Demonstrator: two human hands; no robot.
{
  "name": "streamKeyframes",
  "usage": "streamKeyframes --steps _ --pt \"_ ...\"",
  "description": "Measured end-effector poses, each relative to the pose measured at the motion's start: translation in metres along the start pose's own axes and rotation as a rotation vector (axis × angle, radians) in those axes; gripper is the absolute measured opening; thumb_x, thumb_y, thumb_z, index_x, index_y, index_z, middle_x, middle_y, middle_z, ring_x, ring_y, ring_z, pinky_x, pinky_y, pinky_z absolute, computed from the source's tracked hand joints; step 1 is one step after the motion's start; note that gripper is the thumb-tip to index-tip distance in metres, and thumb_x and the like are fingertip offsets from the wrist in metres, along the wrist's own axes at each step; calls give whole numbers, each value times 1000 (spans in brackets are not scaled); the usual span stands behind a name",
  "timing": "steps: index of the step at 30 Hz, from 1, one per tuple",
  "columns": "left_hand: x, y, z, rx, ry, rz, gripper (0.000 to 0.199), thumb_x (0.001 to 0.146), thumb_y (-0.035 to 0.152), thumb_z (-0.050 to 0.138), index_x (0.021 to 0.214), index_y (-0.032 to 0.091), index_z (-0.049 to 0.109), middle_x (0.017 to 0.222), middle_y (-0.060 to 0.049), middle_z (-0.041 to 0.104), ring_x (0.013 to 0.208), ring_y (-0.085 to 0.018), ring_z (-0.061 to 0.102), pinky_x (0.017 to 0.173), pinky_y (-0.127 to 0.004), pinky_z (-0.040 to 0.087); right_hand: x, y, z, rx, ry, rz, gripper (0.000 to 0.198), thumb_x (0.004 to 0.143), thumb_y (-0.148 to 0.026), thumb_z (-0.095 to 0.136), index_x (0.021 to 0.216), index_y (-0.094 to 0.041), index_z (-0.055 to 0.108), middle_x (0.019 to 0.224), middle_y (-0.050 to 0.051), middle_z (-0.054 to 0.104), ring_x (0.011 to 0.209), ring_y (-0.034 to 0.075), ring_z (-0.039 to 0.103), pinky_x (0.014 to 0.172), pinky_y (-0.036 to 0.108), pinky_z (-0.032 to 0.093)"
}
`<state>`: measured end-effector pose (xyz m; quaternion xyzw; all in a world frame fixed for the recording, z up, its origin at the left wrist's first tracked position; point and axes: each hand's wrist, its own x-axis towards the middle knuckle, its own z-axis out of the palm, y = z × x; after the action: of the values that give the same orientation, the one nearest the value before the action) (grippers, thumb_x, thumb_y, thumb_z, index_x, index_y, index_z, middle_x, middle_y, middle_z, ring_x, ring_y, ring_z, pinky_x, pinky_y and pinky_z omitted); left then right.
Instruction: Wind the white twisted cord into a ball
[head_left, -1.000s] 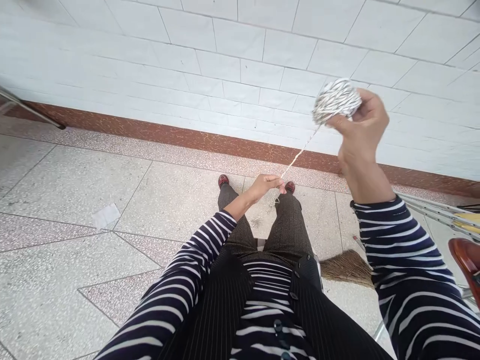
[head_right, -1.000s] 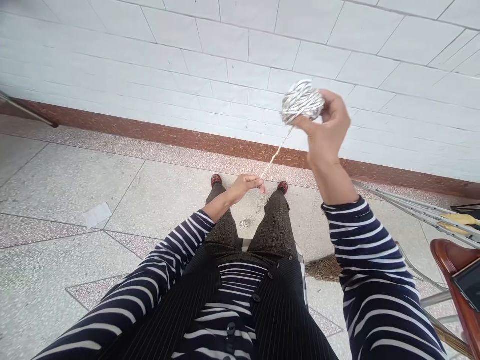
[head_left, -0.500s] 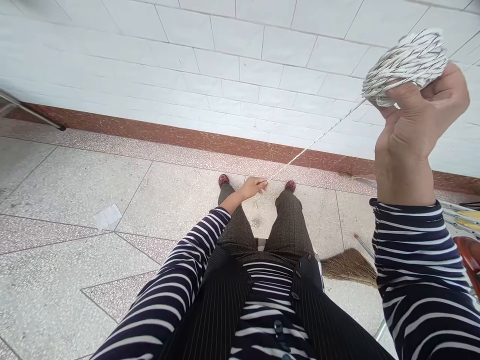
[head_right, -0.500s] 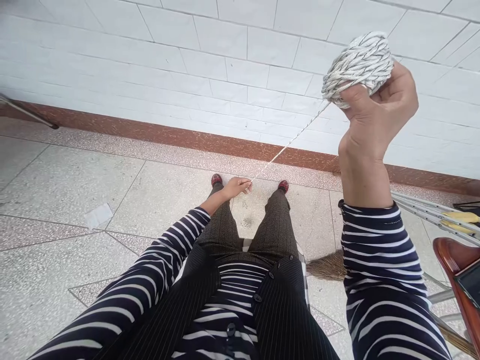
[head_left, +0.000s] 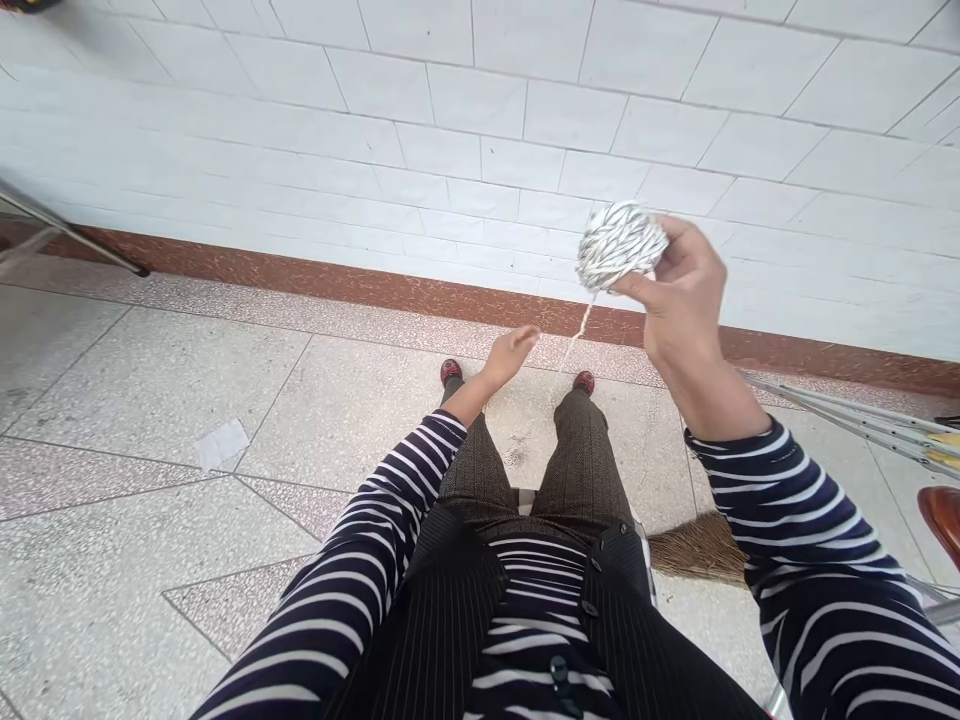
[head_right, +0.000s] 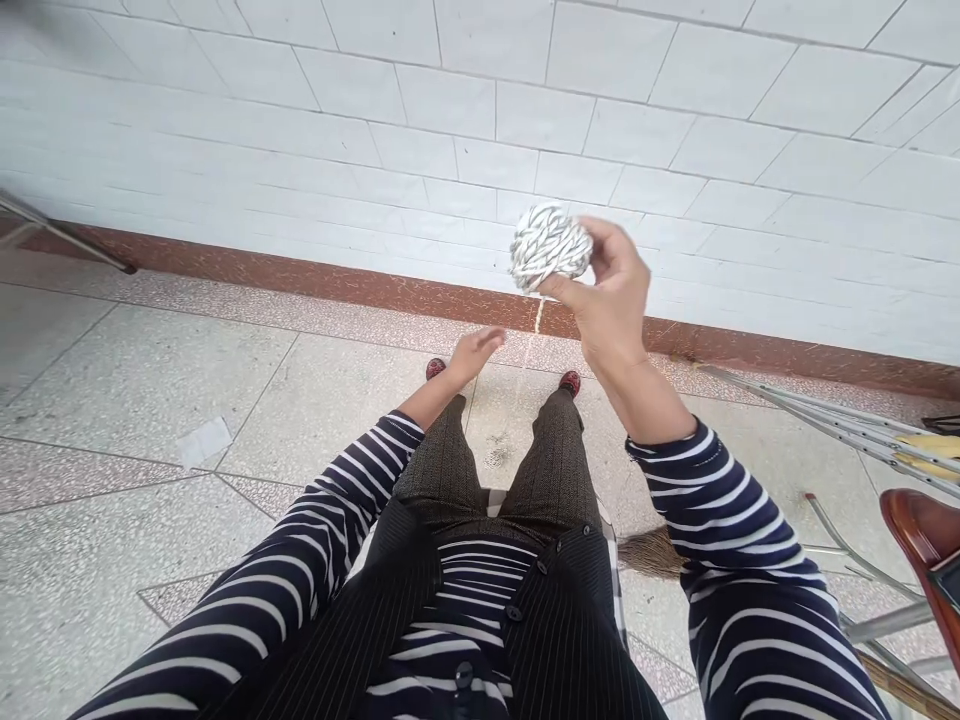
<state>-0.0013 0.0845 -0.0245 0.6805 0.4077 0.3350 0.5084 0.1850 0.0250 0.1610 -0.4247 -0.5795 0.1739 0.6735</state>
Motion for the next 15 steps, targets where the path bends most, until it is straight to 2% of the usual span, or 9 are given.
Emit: streamKeyframes --steps 2,4,7,9,11,15 --pt "1 33 5 -245 36 122 42 97 49 52 119 16 67 118 -13 71 111 -22 65 103 -38 47 -8 13 7 -23 -44 41 54 64 -42 88 109 -27 63 110 1 68 106 24 67 95 51 56" --pt "-4 58 14 -415 10 185 44 96 52 54 116 16 68 114 -12 72 107 -21 66 102 -39 46 -12 21 9 -39 -67 62 54 65 -41 87 111 -28 63 111 1 67 107 24 66 95 50 56" --pt "-19 75 27 -513 -104 137 41 85 48 71 109 15 71 96 -9 74 94 -19 67 96 -38 46 -10 29 7 -75 -64 48 54 65 -40 87 112 -28 63 111 1 66 108 25 65 94 50 56" --pt "-30 73 33 -502 -162 83 35 81 45 75 96 14 74 85 -7 74 87 -18 66 94 -37 46 -6 33 1 -102 -34 22 54 65 -39 87 112 -27 63 109 1 66 108 26 64 94 52 56" --pt "-40 64 35 -465 -187 59 31 82 44 74 84 14 74 82 -6 73 86 -18 66 94 -36 45 -2 39 -9 -118 27 16 54 64 -38 87 111 -27 63 108 2 66 108 26 64 94 54 55" --pt "-55 29 31 -376 -278 3 33 86 46 68 83 14 76 89 -7 75 92 -19 66 95 -33 45 6 50 -30 -89 184 103 55 60 -29 86 108 -22 62 107 5 68 101 24 65 95 54 55"
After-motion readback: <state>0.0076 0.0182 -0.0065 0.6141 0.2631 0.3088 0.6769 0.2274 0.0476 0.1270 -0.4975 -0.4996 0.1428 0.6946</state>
